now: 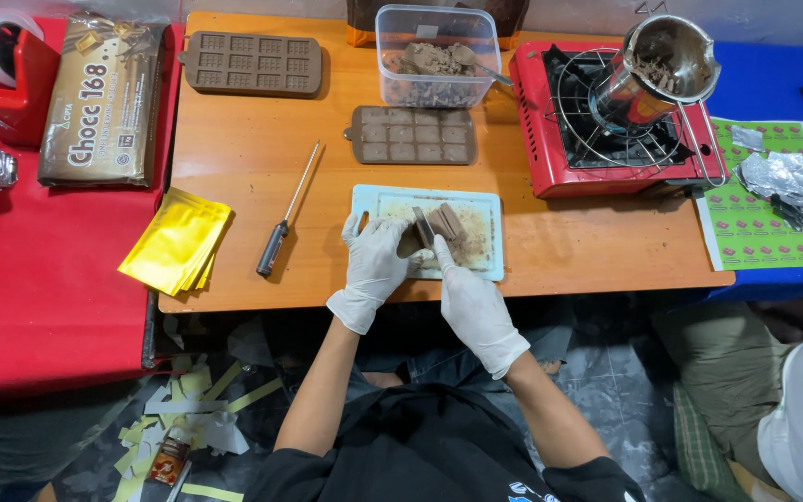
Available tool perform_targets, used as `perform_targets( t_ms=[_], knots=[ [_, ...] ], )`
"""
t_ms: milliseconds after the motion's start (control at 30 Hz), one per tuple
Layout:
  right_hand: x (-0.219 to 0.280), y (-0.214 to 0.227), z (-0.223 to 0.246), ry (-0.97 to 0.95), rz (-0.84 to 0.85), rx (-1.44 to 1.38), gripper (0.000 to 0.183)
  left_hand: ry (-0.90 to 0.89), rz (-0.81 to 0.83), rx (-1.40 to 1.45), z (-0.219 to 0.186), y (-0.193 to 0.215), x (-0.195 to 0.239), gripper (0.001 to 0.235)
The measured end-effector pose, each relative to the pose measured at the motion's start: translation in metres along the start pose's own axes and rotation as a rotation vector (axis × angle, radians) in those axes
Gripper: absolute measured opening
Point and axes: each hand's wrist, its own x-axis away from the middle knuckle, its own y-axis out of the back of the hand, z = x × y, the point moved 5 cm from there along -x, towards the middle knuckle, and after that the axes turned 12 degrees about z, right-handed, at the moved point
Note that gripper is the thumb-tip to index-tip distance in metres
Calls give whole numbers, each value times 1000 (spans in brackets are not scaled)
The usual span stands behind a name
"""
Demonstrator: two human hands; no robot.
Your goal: A person chops a chocolate bar into small pieces on a cutting board and places them into a melting pot on a portable stove.
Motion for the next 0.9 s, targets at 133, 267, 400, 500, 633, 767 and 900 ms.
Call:
perform_targets(
  t_ms=[133, 267, 400, 500, 633, 767, 900],
  knots=[
    [7, 6, 3, -27, 37, -64, 70, -5, -4, -5, 7, -10, 4, 62],
    [9, 10, 2, -6, -4, -45, 69, -8, 7, 3, 4, -3, 0, 63],
    [8, 11, -4, 22, -61, -55, 67, -7, 0, 22, -2, 8, -4, 71],
    [9, 15, -4, 8, -87, -27, 66, -4, 15, 28, 2, 2, -2, 68],
    [7, 21, -6, 28, -86, -143, 62, -6, 15, 4, 1, 5, -1, 68],
    [6, 20, -9, 25, -22, -216, 62, -11, 16, 12, 0, 4, -1, 69],
    [6, 18, -7, 22, -15, -190, 63, -7, 26, -3, -1, 7, -2, 73]
  ],
)
